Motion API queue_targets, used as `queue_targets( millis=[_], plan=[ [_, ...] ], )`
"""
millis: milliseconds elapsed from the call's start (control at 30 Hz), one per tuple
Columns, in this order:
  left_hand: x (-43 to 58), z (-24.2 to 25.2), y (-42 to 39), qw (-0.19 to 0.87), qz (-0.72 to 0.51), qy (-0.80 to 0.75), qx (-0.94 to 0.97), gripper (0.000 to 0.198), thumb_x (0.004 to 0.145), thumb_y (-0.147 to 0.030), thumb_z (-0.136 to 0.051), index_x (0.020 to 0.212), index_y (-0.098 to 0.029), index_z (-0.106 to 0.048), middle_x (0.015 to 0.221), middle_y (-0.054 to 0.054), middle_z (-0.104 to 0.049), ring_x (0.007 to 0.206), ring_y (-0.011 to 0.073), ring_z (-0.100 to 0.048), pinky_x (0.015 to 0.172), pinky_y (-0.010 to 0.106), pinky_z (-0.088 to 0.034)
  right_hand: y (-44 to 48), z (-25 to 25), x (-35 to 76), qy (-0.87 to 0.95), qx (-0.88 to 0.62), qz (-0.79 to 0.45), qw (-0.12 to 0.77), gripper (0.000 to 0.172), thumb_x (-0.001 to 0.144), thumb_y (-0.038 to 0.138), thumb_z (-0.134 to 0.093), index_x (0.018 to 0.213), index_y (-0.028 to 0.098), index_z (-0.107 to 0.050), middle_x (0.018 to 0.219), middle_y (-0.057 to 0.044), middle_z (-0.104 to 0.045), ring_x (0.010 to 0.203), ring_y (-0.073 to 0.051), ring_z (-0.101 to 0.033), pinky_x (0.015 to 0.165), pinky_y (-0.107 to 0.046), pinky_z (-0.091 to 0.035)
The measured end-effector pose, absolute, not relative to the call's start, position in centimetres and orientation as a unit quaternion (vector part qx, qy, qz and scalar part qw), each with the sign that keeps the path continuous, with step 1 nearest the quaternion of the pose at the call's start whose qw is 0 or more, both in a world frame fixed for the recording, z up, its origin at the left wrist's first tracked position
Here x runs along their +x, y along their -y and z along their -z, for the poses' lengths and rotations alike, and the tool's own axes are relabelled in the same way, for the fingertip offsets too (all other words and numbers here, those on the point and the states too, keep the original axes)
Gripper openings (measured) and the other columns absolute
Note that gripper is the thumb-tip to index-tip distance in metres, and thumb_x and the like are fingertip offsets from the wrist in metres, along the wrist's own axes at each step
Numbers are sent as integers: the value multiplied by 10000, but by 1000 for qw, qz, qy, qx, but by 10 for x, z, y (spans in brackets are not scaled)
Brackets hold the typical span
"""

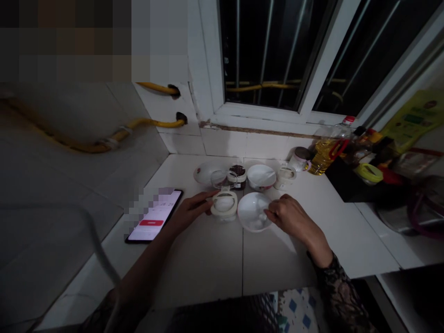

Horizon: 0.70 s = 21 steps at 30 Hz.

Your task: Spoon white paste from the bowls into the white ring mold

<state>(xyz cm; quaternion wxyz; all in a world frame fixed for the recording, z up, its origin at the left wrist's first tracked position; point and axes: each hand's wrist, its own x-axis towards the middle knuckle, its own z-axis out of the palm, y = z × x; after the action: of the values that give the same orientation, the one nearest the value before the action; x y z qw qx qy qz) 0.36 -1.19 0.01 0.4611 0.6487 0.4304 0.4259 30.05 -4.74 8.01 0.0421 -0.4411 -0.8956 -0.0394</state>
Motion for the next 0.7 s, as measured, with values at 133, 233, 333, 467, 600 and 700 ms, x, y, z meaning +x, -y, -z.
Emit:
queue_targets(
  millis=[133,233,333,467,600,700],
  plan=[
    [3,0,12,460,-427,-432,648,457,804,-383,-599,1194,-150,-647,1040,104,-677,610,106,-587,622,264,-532,39,-80,296,875,-466,130,21,322,918,205,-487,623,148,-606,600,-60,-645,544,-148,-555,741,-311,-357],
    [3,1,11,458,-426,-426,654,451,808,-389,-596,1190,-155,-651,1047,108,-679,605,108,-586,618,268,-532,42,-80,291,888,-449,102,-18,282,880,163,-534,609,147,-611,590,-50,-651,522,-137,-550,716,-303,-355],
    [3,1,11,456,-426,-425,656,444,806,-388,-599,1180,-156,-657,1050,107,-682,598,109,-588,615,271,-535,47,-84,287,910,-410,50,-20,300,894,182,-523,605,159,-604,571,-25,-637,517,-122,-546,696,-280,-358],
    [4,-1,12,454,-426,-430,654,438,807,-378,-597,1183,-161,-653,1034,93,-689,596,106,-591,619,266,-538,38,-92,285,900,-423,103,-6,301,908,200,-496,641,147,-625,612,-58,-652,567,-143,-562,719,-304,-360],
    [4,-3,12,455,-426,-428,655,441,806,-387,-598,1179,-159,-655,1059,101,-685,599,105,-591,612,258,-536,29,-97,284,899,-423,96,-68,276,864,141,-518,619,146,-644,619,-67,-670,551,-143,-554,695,-311,-356],
    [3,-2,12,456,-427,-425,655,448,803,-397,-601,1179,-159,-656,1045,103,-690,609,113,-594,614,262,-536,31,-101,281,908,-406,30,-103,261,844,161,-546,606,166,-654,594,-45,-667,546,-139,-557,625,-284,-341]
  ],
)
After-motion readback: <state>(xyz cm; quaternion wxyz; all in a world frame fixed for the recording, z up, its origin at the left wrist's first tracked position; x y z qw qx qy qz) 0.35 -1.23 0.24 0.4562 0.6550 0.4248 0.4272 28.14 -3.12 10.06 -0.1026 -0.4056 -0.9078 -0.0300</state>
